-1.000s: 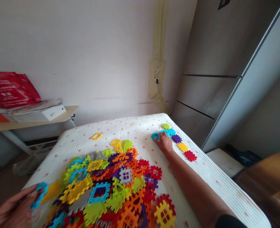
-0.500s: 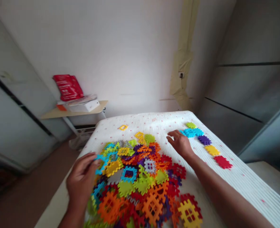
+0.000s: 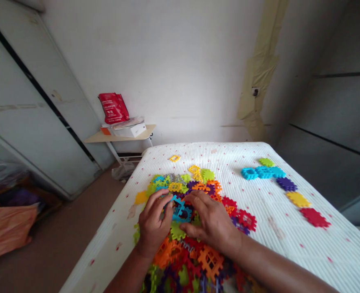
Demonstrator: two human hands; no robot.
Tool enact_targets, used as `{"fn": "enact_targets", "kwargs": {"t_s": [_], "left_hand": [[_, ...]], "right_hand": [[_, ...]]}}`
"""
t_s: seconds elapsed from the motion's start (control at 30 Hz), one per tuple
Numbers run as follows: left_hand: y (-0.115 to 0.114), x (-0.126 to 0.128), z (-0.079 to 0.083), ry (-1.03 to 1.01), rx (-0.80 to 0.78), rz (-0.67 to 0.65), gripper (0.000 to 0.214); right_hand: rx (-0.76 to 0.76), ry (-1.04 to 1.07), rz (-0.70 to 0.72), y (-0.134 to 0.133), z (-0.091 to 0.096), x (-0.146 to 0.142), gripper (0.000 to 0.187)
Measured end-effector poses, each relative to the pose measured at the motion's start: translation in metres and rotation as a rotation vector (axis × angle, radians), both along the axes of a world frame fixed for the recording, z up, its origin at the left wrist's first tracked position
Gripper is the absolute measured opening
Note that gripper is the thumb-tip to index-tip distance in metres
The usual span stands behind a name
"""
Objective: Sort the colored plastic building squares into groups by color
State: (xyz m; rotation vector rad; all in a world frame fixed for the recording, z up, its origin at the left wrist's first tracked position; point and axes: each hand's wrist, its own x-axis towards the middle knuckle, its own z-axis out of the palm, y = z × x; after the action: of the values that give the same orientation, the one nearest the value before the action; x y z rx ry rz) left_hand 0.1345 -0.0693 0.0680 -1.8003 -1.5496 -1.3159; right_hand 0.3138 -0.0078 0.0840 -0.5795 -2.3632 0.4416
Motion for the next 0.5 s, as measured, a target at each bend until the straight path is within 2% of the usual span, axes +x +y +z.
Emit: {"fn": "enact_targets", "kwargs": {"t_s": [0.07,0.13,0.27,0.4,0.5], "left_hand": [[0.001,0.003,0.0,0.02,0.0,0.013,0.024],[0.001,0.005,-0.001,0.026,-0.003,0.015,0.023],[0.001,0.005,-0.003,0.054,-0.002,-0.005,0.022],[0.001,-0.004,0.0,0.02,0.013,-0.035,0.033],[0.0,-0.02,0.004,-0.068,0.041,0.043,0.029]], "right_hand": [[0.07,-0.038,-0.024,-0.005,-0.005,-0.005,0.055],[0.115,-0.053,-0.041,-0.007,-0.009,-0.01,0.051],[0.111,-0.051,-0.012,-0.007,-0.012,-0.014,0.046],[0.061,-0.012,0.036,0.009,0.001,0.001,0.04],[0.009,0.01,-0.012,0.039,0.016,0.03,0.032]]}}
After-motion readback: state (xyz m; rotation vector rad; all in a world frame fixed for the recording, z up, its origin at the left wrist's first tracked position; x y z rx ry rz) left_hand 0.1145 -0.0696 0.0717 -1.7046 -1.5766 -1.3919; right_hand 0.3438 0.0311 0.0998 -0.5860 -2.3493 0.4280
